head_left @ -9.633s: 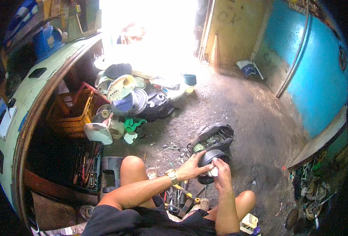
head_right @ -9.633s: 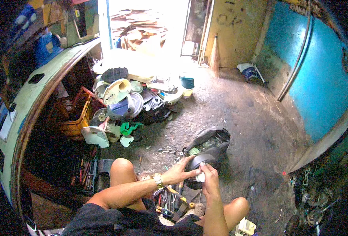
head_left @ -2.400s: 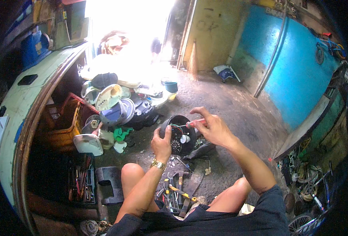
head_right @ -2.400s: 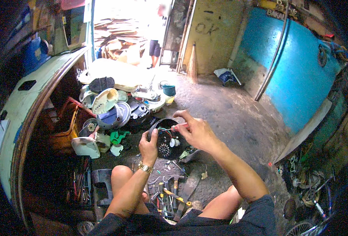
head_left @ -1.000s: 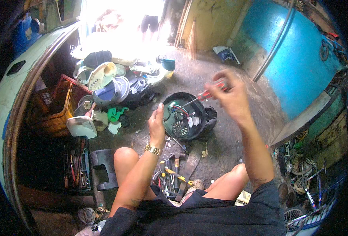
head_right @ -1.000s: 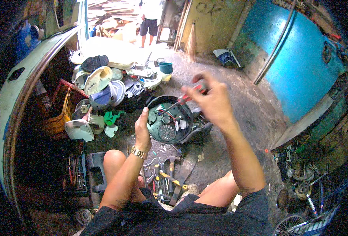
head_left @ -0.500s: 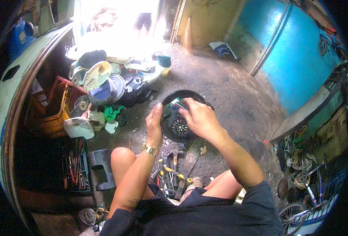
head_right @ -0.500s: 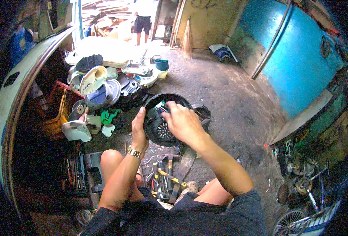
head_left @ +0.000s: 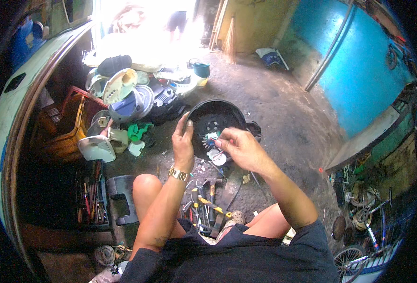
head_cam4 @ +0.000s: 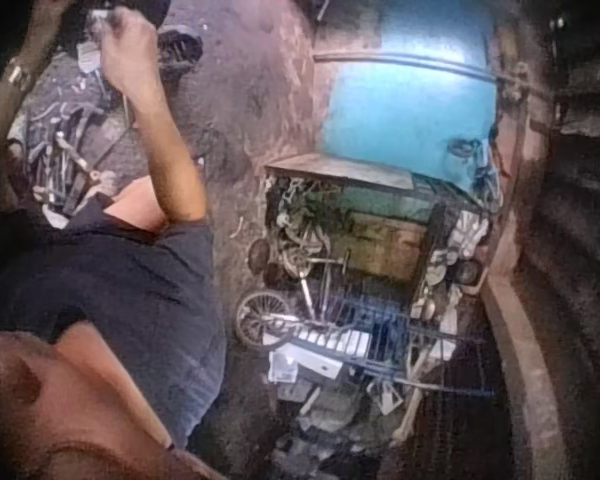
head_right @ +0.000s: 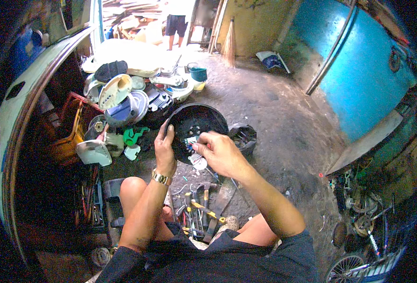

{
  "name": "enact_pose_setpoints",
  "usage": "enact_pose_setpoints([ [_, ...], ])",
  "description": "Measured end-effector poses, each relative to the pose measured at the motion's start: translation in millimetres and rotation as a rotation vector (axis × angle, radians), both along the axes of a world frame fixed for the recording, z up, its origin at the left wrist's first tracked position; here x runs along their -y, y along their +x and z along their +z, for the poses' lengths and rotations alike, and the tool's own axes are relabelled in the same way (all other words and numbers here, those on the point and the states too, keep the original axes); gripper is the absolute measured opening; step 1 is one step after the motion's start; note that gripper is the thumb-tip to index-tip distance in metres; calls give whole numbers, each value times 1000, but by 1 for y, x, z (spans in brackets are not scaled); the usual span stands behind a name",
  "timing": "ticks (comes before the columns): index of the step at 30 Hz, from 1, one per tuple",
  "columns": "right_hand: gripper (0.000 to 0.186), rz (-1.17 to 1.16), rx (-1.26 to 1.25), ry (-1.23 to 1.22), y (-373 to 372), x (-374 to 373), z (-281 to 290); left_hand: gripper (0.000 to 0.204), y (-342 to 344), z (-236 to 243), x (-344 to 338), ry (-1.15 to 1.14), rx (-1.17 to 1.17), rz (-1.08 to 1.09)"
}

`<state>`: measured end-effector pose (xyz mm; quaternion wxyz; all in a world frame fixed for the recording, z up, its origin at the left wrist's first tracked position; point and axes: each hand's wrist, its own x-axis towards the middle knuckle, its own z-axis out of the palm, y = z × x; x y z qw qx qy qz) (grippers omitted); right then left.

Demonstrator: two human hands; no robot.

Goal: The person sits on the floor and uses a hammer to break a white plastic container, then uses a screwdriver to pry open a black plastic casing. The person handles small internal components and wires from the casing.

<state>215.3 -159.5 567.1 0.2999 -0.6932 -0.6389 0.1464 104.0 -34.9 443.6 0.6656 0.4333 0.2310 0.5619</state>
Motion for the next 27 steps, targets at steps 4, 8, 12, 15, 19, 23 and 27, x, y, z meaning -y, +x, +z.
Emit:
enact_pose_setpoints([
  [4, 32, -84, -290, -172, -15, 14, -2, 42, -9, 10, -1, -147, 200, -135],
  [8, 45, -223, 156, -145, -23, 18, 1, 45, -15, 22, 6, 170, -132, 43],
  [12, 39, -181, 379, 78, -31, 8, -20, 47, -4, 9, 4, 316, -346, 126],
  [15, 28, -146, 239, 254, -12, -8, -75, 53, 6, 17, 20, 485, -541, 252],
  [19, 27, -148, -70, 331, -18, -23, -115, 58, 3, 10, 16, 665, -735, 444],
  [23, 29, -256, -481, -7, -29, -23, -108, 59, -5, 18, 21, 761, -777, 483],
  [27, 27, -224, -447, 31, -13, -37, -157, 60, -8, 17, 22, 796, -758, 391],
])
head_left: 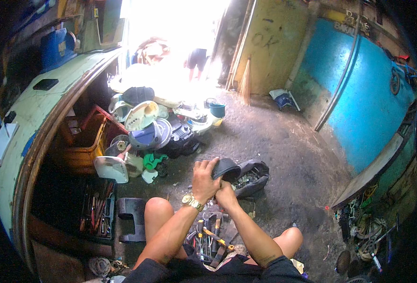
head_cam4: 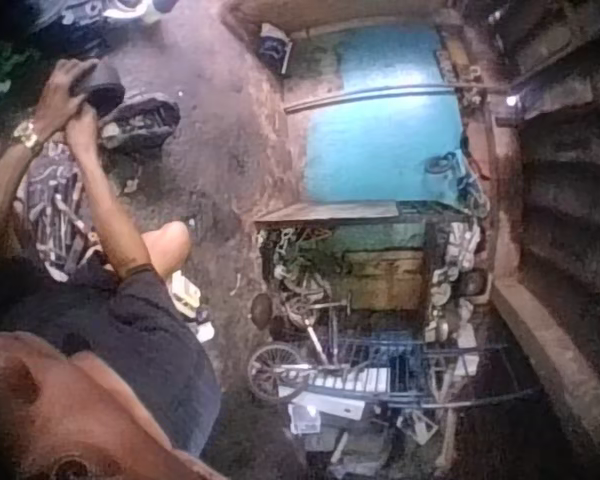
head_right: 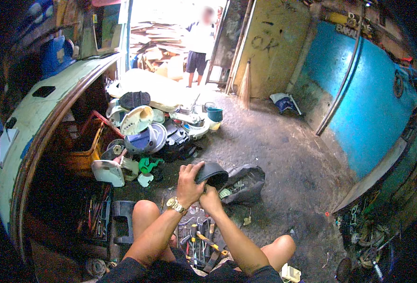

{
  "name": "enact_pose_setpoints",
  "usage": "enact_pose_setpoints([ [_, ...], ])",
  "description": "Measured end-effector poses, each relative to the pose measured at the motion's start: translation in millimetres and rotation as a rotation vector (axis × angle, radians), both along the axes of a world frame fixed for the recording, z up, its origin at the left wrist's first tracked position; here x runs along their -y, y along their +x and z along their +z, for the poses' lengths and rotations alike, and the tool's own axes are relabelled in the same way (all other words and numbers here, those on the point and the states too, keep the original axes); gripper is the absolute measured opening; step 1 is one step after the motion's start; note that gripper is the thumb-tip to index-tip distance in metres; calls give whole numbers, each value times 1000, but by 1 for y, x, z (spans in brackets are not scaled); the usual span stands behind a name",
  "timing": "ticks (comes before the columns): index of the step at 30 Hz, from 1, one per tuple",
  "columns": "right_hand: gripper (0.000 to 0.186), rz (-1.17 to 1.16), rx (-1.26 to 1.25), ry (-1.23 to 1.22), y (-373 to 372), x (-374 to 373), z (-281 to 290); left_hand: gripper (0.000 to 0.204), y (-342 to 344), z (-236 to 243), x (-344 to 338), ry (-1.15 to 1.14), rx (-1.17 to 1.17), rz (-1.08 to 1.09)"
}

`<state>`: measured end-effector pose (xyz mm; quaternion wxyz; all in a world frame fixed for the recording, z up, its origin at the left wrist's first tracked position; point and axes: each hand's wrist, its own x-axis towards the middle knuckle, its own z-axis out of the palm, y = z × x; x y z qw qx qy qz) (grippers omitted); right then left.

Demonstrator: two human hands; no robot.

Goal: The person sits on the floor and uses a hammer to break a white plastic container, then uses a screwdriver to pry open a black plastic casing. The person handles small internal components and wires from the casing.

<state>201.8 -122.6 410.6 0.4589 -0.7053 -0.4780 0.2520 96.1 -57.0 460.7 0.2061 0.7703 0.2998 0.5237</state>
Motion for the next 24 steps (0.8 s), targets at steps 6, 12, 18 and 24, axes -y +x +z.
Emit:
enact_pose_setpoints([
  [6, 23, -20, -348, -97, -27, 9, 44, 57, -11, -4, -7, 40, -77, -32],
  [12, 31, -70, -170, 14, -4, 15, 10, 53, 5, -7, 1, -22, -83, -100],
  [18, 42, 80, 41, 54, -3, 79, 4, 40, -40, -14, -93, -175, -18, 395],
  [24, 44, -70, -203, -79, 22, 129, -3, 36, -56, -48, -95, -905, 721, -151],
])
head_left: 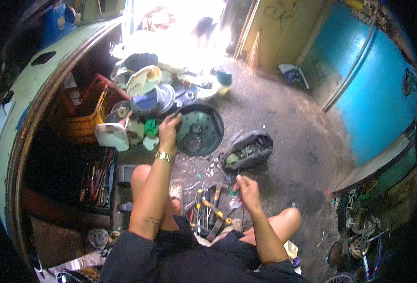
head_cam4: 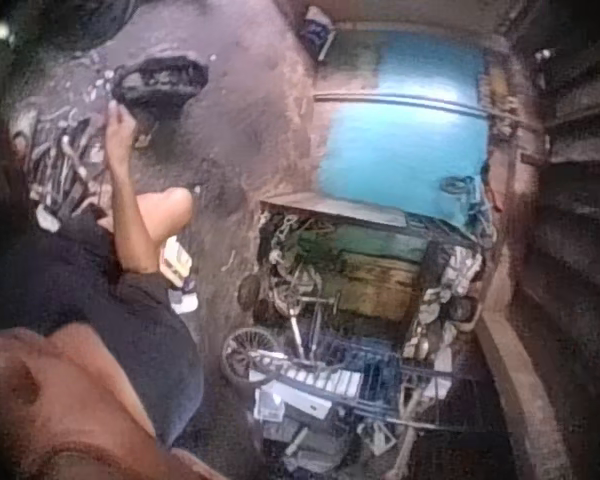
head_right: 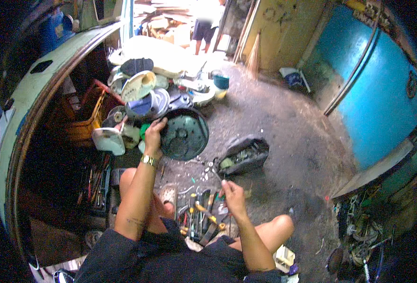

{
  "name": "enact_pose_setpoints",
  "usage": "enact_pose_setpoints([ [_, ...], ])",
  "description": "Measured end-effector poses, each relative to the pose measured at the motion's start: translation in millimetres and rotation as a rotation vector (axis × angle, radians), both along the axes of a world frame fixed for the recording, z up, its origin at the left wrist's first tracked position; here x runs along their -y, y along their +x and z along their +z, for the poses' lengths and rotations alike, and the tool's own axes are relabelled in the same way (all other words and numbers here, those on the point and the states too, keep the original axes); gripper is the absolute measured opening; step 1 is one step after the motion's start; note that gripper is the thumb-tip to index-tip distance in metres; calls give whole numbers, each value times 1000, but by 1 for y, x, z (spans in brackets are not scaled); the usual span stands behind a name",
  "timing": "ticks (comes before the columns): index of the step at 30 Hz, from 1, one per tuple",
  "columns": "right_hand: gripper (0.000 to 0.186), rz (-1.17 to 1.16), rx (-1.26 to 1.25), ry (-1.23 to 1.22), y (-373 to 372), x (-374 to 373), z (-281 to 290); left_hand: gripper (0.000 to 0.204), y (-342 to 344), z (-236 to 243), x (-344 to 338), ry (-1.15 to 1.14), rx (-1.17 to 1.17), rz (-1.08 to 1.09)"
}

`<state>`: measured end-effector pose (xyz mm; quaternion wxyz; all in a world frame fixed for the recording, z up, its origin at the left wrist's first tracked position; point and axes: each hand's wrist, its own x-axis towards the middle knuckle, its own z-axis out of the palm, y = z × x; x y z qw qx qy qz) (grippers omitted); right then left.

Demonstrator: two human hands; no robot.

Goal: The person sits on the floor and uses a hammer to break a white plastic container, then uses a screwdriver to pry open a black plastic casing. The person handles small internal components and wires from the casing.

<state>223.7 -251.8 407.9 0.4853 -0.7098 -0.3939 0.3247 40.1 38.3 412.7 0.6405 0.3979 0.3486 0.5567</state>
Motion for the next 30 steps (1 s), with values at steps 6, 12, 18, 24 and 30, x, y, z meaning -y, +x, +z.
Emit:
enact_pose_setpoints([
  [6, 44, 1, -77, -24, -3, -1, 7, 32, -2, 14, 9, -262, 394, -143],
  [12, 38, 35, -81, -73, -6, -7, 8, 50, -5, -14, -4, 79, -278, -79],
  [18, 40, 35, -93, -58, -1, -2, -1, 64, 16, -39, 45, 263, -1326, -366],
  [24, 38, 70, -35, -79, 10, 3, -32, 55, 13, -152, 67, 40, -1468, -566],
  [30, 37, 14, -99, -127, 17, 10, -39, 60, 14, -238, 90, -116, -1566, -708],
])
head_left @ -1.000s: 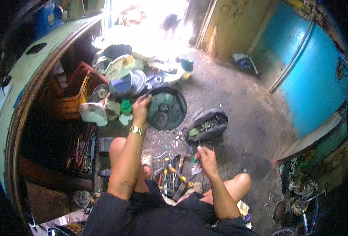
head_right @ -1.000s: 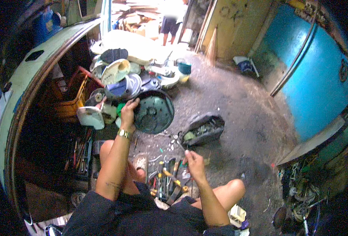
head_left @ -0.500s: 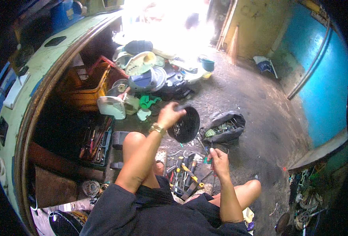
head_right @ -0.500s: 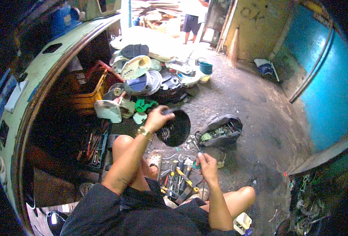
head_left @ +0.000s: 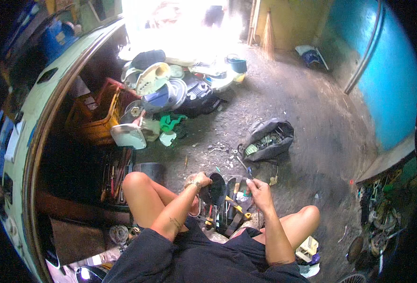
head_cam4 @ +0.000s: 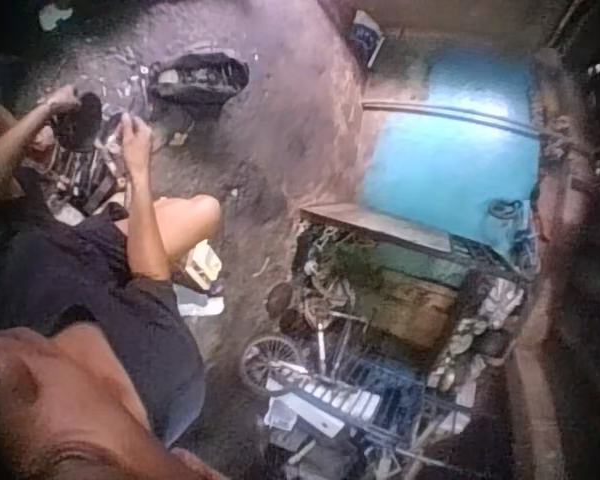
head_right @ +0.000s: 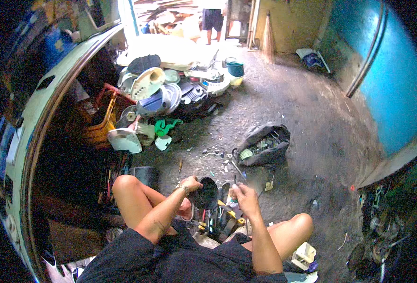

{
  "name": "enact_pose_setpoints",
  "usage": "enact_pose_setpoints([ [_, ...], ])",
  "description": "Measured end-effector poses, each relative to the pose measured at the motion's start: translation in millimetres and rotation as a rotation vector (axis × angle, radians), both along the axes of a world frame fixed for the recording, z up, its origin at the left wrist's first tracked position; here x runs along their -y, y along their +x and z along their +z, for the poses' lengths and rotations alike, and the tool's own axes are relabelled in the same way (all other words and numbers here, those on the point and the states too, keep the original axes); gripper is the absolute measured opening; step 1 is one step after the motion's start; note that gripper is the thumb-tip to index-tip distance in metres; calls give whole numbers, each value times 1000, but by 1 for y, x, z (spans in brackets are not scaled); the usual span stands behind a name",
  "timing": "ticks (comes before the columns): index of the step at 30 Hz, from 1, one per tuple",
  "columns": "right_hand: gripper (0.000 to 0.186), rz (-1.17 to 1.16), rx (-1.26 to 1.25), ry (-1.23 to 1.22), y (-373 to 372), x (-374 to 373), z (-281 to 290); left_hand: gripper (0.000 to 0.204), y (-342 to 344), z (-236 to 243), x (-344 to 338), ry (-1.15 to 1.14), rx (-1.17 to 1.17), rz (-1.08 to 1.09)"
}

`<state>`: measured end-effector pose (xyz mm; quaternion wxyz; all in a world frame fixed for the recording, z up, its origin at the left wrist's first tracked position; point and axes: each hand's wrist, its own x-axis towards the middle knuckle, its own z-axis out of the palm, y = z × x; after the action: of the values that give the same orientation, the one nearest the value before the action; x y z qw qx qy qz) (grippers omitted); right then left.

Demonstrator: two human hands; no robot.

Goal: The person sits on the floor and uses a hammer to break a white plastic container, then uses a screwdriver to pry open a black plastic casing. The person handles small internal components and wires from the casing.

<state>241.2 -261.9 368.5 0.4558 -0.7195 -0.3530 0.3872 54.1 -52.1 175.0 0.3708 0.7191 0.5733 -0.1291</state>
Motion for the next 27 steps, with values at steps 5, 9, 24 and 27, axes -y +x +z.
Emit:
enact_pose_setpoints([
  [5, 38, -27, 85, -67, 11, 6, -14, 56, 30, 19, 11, -78, -48, -86],
  [9, 39, -11, 145, -97, 10, 3, -5, 58, 35, -26, -19, -298, 192, 50],
  [24, 41, -79, 163, -145, 44, 3, -31, 72, 162, 185, -318, 340, 369, 161],
  [27, 38, -39, 159, -76, 39, -8, -18, 60, 130, 176, -329, 675, 67, -179],
])
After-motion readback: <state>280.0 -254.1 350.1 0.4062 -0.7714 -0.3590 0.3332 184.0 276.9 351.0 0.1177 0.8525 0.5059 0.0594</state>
